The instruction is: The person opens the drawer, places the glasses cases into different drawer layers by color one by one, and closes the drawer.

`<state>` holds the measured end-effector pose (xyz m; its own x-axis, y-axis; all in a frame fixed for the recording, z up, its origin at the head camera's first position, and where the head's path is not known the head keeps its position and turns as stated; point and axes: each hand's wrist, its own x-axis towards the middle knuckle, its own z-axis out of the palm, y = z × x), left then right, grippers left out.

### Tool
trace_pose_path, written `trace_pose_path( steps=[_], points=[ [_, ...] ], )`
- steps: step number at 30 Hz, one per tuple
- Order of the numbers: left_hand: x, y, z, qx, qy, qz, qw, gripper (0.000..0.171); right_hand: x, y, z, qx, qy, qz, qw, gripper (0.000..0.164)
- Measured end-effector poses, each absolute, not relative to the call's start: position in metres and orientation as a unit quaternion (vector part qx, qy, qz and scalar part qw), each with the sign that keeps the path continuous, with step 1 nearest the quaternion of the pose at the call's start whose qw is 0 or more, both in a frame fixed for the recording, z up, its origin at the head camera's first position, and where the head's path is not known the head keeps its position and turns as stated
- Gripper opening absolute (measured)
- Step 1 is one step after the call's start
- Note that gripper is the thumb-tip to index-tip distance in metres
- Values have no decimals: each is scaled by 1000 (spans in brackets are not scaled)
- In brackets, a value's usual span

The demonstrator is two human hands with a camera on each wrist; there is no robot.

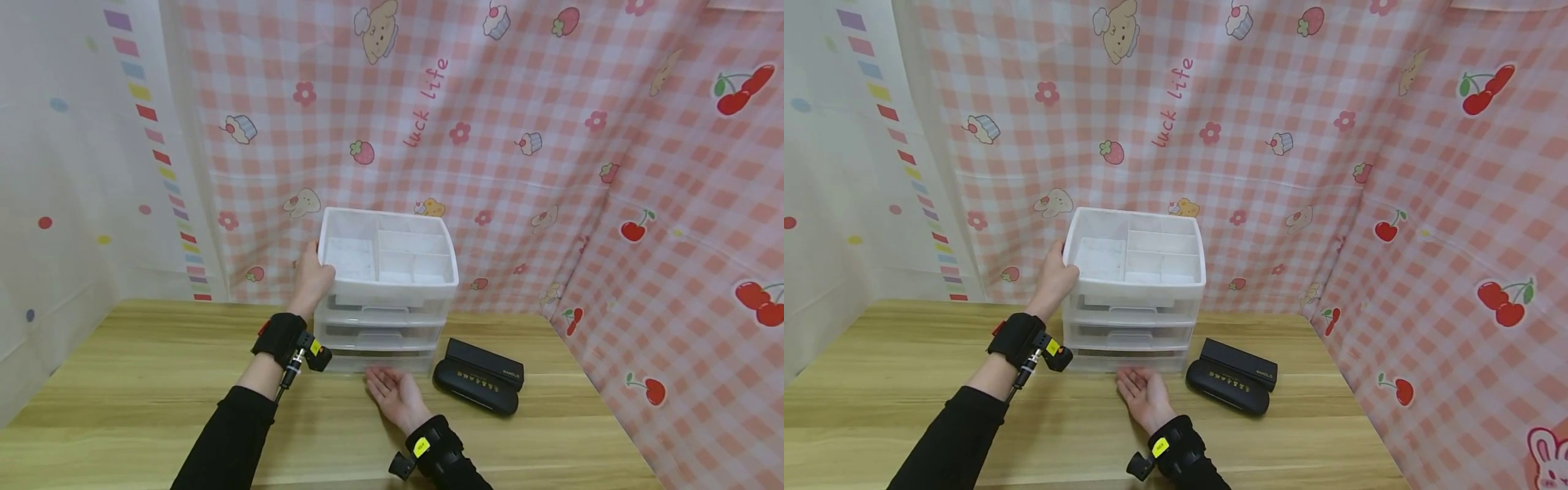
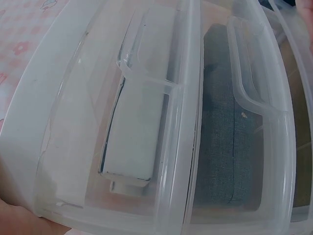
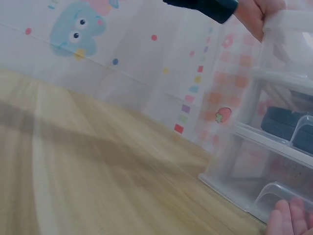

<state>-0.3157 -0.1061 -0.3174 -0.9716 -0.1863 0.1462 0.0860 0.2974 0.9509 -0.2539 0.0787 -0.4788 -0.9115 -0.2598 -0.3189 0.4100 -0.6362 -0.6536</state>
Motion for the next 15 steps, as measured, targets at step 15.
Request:
trace_pose_path(
  steps=[15],
  points=[
    [-315,-107,-318,28,-800,-589,111,63,-223,86,-477,96,422,-877,209,54]
  ],
)
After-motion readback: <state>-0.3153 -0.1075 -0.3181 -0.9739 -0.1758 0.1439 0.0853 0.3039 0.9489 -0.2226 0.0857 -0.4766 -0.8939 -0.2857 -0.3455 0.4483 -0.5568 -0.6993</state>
